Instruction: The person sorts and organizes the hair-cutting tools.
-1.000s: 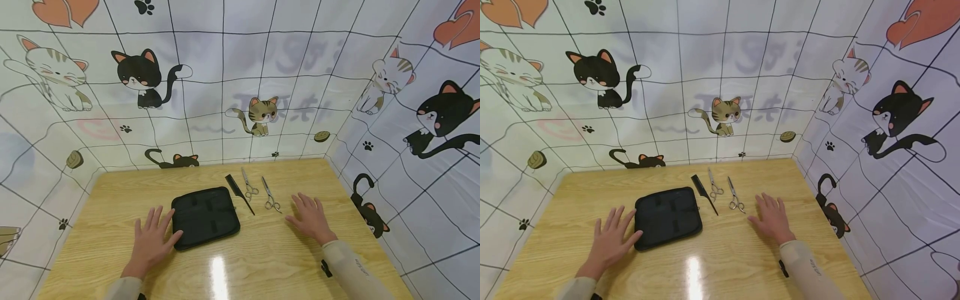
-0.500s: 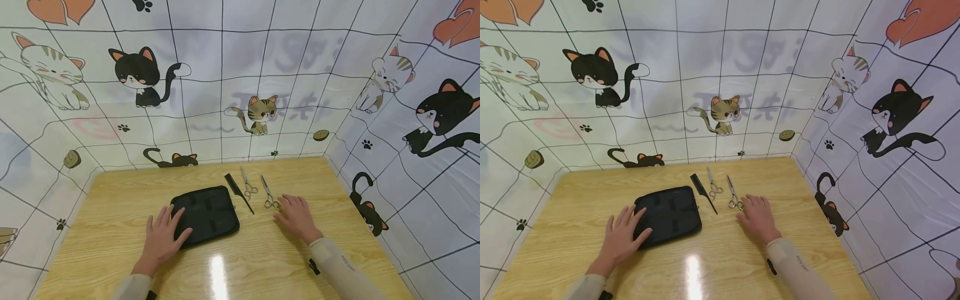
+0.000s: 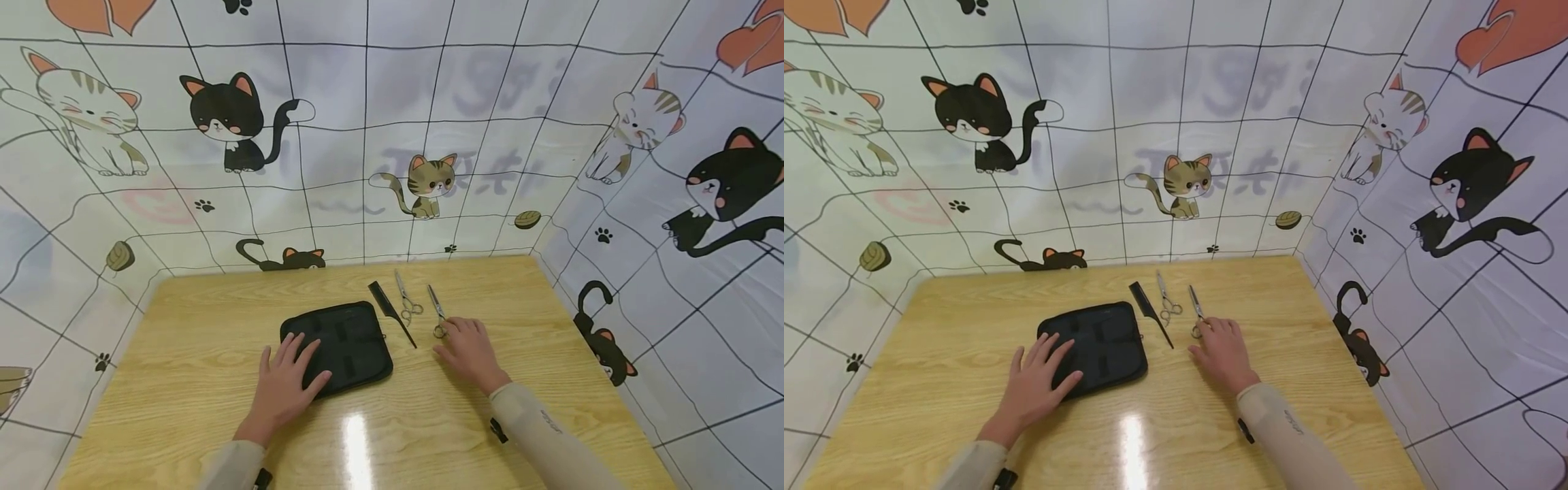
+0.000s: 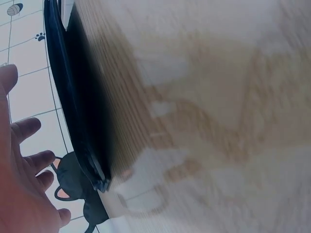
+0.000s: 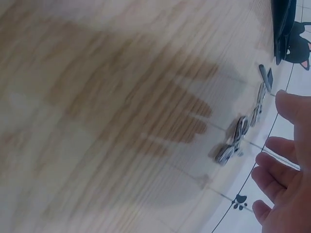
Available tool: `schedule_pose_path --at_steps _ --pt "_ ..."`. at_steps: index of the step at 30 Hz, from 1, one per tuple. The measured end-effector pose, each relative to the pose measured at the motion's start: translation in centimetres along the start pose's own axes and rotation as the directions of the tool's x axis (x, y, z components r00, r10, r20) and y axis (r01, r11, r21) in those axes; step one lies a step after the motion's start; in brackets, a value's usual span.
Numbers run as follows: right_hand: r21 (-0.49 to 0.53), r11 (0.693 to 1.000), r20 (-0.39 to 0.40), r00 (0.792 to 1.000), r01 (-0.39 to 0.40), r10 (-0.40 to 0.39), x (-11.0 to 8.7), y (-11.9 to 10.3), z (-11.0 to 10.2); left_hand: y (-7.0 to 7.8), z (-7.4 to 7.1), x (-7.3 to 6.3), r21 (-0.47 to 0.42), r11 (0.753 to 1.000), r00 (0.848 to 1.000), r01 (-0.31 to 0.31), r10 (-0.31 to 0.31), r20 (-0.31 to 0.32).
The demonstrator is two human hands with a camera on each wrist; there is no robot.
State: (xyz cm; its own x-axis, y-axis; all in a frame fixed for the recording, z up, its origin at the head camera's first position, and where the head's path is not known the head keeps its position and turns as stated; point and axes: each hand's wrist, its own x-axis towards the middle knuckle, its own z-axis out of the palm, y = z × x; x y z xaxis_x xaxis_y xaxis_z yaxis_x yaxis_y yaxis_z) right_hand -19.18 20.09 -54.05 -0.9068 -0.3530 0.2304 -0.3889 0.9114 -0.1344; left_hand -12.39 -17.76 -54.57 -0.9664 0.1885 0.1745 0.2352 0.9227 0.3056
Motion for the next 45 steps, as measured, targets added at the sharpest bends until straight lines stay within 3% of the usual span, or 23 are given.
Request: schedule_pose_path --at_steps 11,21,27,34,38,45 --pt "0.013 1.0 0.06 0.998 0.012 -0.012 2.0 -1.7 0.6 1.4 -0.4 -0.2 -0.024 1.0 1.0 0.002 -0.002 -0.011" --pt "-0.046 0.999 0.072 0.997 0.018 -0.015 3.5 -1.7 0.9 0.9 -0.6 -0.9 -0.029 0.999 0.999 0.038 -0.038 -0.009" --pt "-0.044 0.999 0.095 0.995 -0.027 0.031 4.5 -1.4 0.8 0.7 -0.9 -1.0 -0.026 0.997 0.997 0.076 -0.075 0.036" --pt "-0.024 0.993 0.082 0.99 -0.116 0.118 5.4 0.0 0.9 0.2 -0.7 -1.0 -0.03 0.996 0.996 0.081 -0.08 0.031" --pt "-0.033 0.983 0.098 0.978 -0.183 0.185 5.7 0.9 1.0 0.0 -0.8 -1.1 -0.034 0.996 0.997 0.08 -0.079 0.025" --pt "-0.066 0.972 0.156 0.96 -0.227 0.234 5.9 1.4 1.2 -0.1 -0.7 -1.0 -0.044 0.996 0.997 0.075 -0.073 0.027"
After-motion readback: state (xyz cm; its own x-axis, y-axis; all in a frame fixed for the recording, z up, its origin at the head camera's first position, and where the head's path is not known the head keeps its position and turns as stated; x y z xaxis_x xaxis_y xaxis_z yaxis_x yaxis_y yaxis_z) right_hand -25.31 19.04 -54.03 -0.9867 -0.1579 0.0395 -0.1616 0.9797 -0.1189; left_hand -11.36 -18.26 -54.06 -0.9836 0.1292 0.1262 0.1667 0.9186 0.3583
